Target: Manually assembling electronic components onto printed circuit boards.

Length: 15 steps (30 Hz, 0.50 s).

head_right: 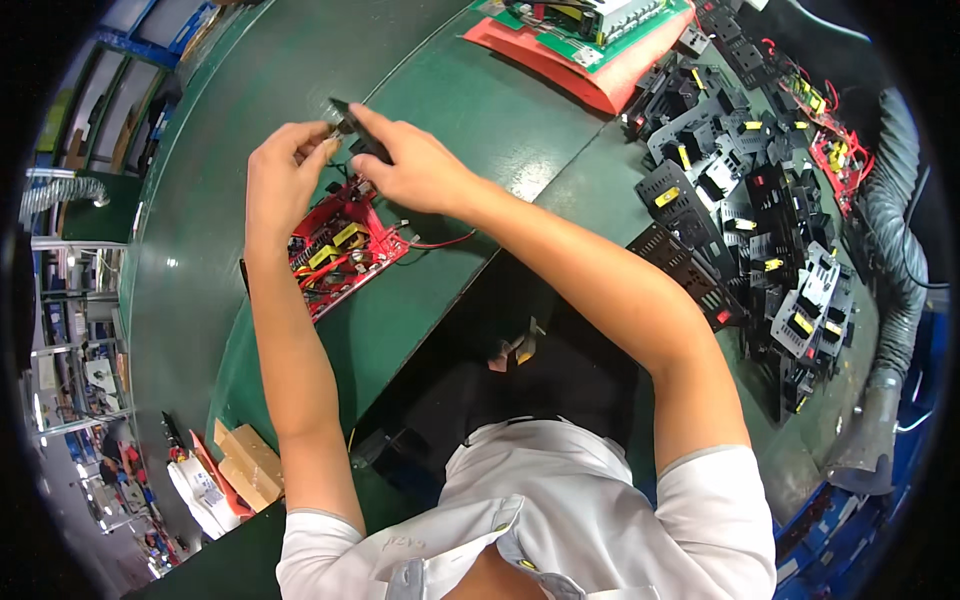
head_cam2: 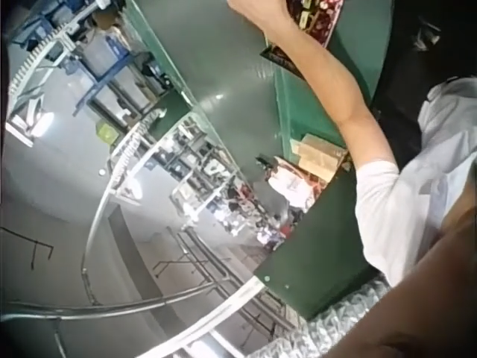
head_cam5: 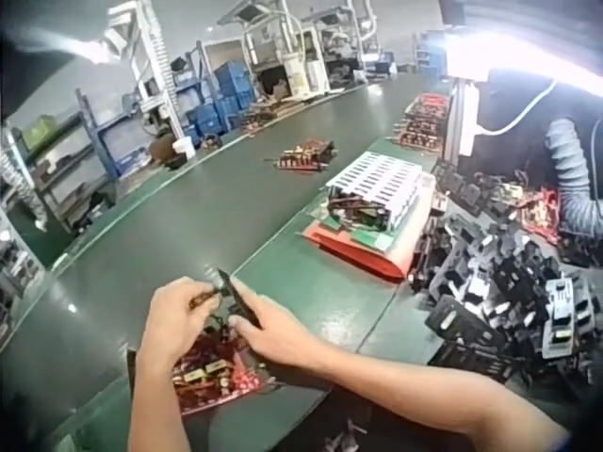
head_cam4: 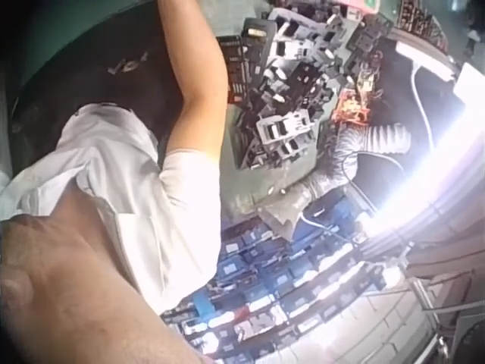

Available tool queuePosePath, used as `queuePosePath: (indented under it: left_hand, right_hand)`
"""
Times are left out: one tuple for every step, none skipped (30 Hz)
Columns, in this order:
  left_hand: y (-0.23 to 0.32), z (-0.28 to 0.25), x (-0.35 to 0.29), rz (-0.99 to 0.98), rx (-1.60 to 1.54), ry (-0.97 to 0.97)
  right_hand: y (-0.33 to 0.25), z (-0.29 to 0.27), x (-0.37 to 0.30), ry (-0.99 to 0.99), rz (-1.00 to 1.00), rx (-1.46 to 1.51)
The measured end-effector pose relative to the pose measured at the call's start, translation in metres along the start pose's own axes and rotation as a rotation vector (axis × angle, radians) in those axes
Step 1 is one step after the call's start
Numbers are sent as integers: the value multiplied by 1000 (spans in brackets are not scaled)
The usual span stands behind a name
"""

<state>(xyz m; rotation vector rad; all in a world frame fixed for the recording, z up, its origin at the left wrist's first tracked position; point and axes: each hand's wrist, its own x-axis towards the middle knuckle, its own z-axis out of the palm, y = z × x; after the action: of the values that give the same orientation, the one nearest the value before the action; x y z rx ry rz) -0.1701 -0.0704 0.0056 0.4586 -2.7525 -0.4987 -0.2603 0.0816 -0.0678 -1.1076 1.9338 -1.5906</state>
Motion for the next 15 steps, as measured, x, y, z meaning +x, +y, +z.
queuePosePath:
  left_hand:
    - [0, -1, -4, 55, -39, 63]
    - [1, 1, -7, 115, -89, 122]
    - [2, -9, -15, 68, -142, -5]
    - [3, -15, -19, 65, -192, -151]
    - [3, -22, -26, 61, -240, -287]
    - [-7, -20, -33, 167, -255, -351]
    - [-6, -19, -35, 170, -215, -416]
    - [-1, -21, -36, 172, -172, -482]
    - [0, -16, -37, 160, -161, -469]
    - [2, -13, -39, 138, -67, -508]
    - [5, -12, -40, 122, 34, -554]
    - [3, -6, -41, 183, 72, -544]
    - [2, 3, -41, 193, 116, -558]
    - [0, 10, -42, 198, 169, -573]
    - [0, 14, -45, 225, 153, -556]
  right_hand:
    - [5, -1, 1, 27, -23, -104]
    - [12, -4, 0, 60, -39, -218]
    - [0, -8, -9, 96, 19, -386]
    - [0, -12, -16, 178, -82, -473]
    - [-4, -18, -24, 255, -198, -556]
    - [-17, -22, -36, 217, -246, -553]
    - [-28, -27, -51, 179, -286, -554]
    - [-34, -27, -66, 90, -302, -583]
    - [-40, -23, -80, 0, -311, -613]
    - [-45, -13, -88, -66, -339, -680]
    - [-46, -3, -94, -101, -348, -711]
    - [-41, 5, -95, -131, -358, -749]
    - [-32, 11, -96, -132, -376, -796]
    - [-27, 17, -97, -128, -322, -801]
    - [-24, 19, -97, -124, -265, -806]
